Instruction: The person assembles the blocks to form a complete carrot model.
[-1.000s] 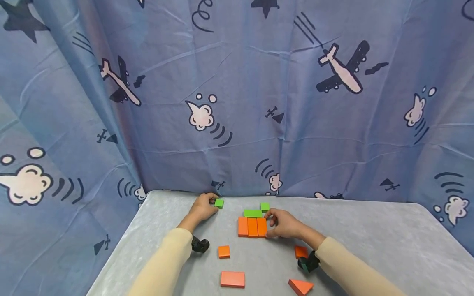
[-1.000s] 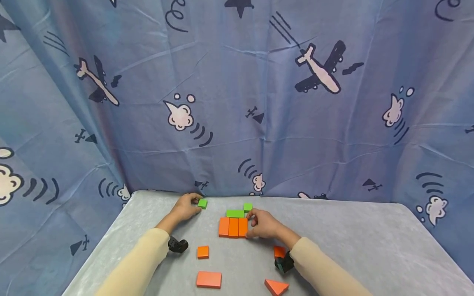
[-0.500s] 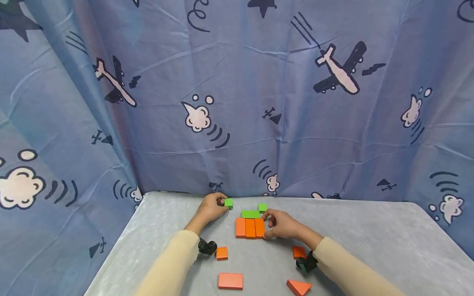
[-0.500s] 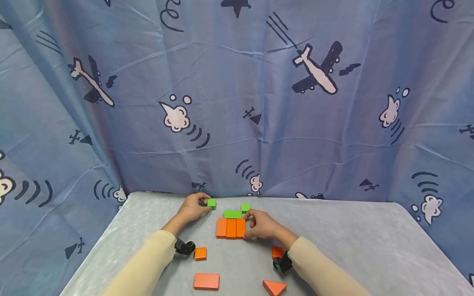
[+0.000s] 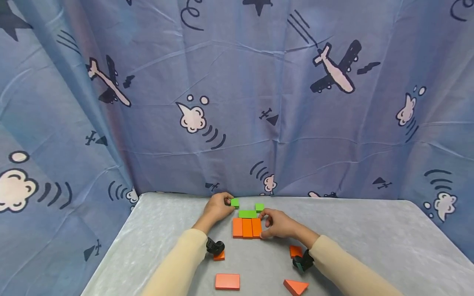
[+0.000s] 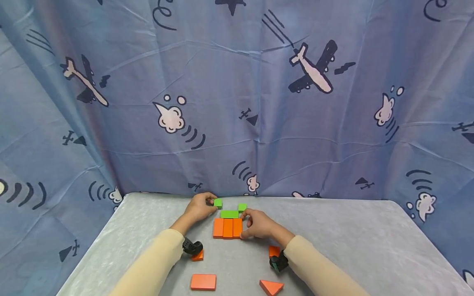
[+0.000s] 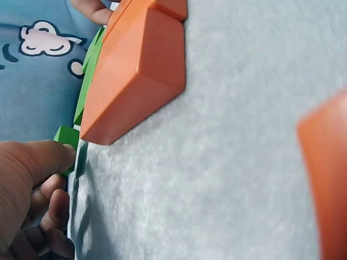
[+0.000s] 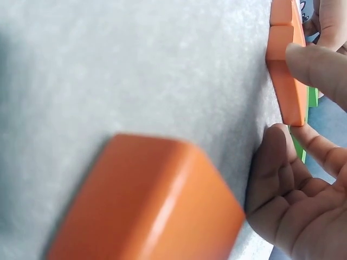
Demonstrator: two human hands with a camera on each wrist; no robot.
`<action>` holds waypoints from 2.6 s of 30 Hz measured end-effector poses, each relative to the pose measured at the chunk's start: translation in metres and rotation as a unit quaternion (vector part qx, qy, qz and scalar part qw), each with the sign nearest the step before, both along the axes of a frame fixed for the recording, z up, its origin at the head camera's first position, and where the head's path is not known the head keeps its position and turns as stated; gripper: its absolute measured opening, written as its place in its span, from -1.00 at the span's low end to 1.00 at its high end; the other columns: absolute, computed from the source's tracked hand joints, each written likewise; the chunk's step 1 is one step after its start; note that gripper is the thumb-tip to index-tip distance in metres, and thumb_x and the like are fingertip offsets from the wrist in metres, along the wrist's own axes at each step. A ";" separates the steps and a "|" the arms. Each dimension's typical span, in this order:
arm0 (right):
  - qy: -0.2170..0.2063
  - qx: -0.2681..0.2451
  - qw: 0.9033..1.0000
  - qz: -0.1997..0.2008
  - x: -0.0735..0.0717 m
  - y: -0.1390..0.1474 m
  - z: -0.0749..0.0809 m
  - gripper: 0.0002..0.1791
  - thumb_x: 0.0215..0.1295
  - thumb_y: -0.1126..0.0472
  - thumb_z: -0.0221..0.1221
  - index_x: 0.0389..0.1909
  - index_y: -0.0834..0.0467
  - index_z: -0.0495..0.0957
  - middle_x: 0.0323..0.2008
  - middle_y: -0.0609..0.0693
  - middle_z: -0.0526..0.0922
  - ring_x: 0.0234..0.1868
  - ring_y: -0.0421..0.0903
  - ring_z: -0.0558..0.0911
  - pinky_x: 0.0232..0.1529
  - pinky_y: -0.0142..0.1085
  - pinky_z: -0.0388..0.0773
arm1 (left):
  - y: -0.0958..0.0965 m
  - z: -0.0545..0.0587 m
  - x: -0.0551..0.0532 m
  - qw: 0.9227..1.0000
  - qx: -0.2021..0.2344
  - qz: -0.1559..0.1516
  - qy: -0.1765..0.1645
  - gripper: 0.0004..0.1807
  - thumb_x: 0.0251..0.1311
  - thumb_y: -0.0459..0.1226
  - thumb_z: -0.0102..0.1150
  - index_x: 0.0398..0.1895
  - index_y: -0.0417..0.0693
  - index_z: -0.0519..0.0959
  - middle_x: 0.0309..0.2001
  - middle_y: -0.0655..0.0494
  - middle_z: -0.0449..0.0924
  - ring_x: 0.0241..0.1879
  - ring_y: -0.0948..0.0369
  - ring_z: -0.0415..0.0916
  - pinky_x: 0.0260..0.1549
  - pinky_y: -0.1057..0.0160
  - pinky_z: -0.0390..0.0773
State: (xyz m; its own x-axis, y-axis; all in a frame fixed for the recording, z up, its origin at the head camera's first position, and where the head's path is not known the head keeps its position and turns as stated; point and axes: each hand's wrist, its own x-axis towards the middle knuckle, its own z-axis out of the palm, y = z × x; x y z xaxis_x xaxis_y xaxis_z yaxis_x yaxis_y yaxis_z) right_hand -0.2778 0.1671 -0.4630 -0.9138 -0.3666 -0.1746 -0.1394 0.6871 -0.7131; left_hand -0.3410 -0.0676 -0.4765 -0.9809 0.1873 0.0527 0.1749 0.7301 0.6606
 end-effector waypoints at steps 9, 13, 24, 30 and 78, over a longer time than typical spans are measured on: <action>0.002 -0.001 1.000 0.005 0.000 0.000 0.000 -0.49 -0.10 0.29 0.45 -0.09 0.18 0.47 -0.44 0.05 0.45 -0.45 -0.12 0.40 -0.48 -0.32 0.32 | 0.003 0.001 0.001 1.000 -0.016 -0.003 -0.007 -0.65 0.01 -0.26 0.37 -0.06 0.02 0.65 -0.30 0.19 0.55 -0.36 0.25 0.43 -0.32 0.24 0.43; 0.000 -0.002 1.000 0.005 0.000 0.000 0.000 -0.49 -0.10 0.29 0.45 -0.09 0.17 0.47 -0.44 0.04 0.44 -0.45 -0.12 0.41 -0.48 -0.32 0.33 | 0.003 -0.001 0.001 1.000 -0.015 -0.003 -0.014 -0.65 0.01 -0.26 0.36 -0.06 0.04 0.65 -0.29 0.19 0.55 -0.34 0.25 0.43 -0.29 0.24 0.44; -0.001 0.004 1.000 0.000 -0.001 0.000 -0.002 -0.48 -0.10 0.29 0.46 -0.09 0.16 0.47 -0.43 0.07 0.46 -0.47 -0.13 0.41 -0.49 -0.32 0.33 | 0.002 0.000 0.002 0.999 -0.020 -0.010 -0.028 -0.66 0.03 -0.25 0.36 -0.06 0.06 0.65 -0.26 0.18 0.57 -0.29 0.24 0.46 -0.23 0.22 0.48; -0.001 0.003 1.000 0.000 -0.001 0.000 -0.001 -0.48 -0.10 0.29 0.45 -0.08 0.17 0.46 -0.42 0.07 0.46 -0.45 -0.12 0.41 -0.46 -0.32 0.33 | 0.002 0.002 0.003 0.999 -0.020 -0.017 -0.029 -0.66 0.03 -0.25 0.35 -0.05 0.04 0.64 -0.25 0.17 0.56 -0.28 0.24 0.46 -0.23 0.21 0.48; -0.008 0.004 1.000 0.000 -0.006 0.001 -0.003 -0.48 -0.08 0.28 0.45 -0.08 0.15 0.46 -0.45 0.01 0.42 -0.48 -0.12 0.39 -0.49 -0.32 0.32 | -0.047 0.033 0.081 0.993 -0.011 -0.113 -0.024 -0.62 0.05 -0.09 0.37 -0.04 0.07 0.63 -0.11 0.07 0.62 -0.24 0.18 0.51 -0.29 0.16 0.49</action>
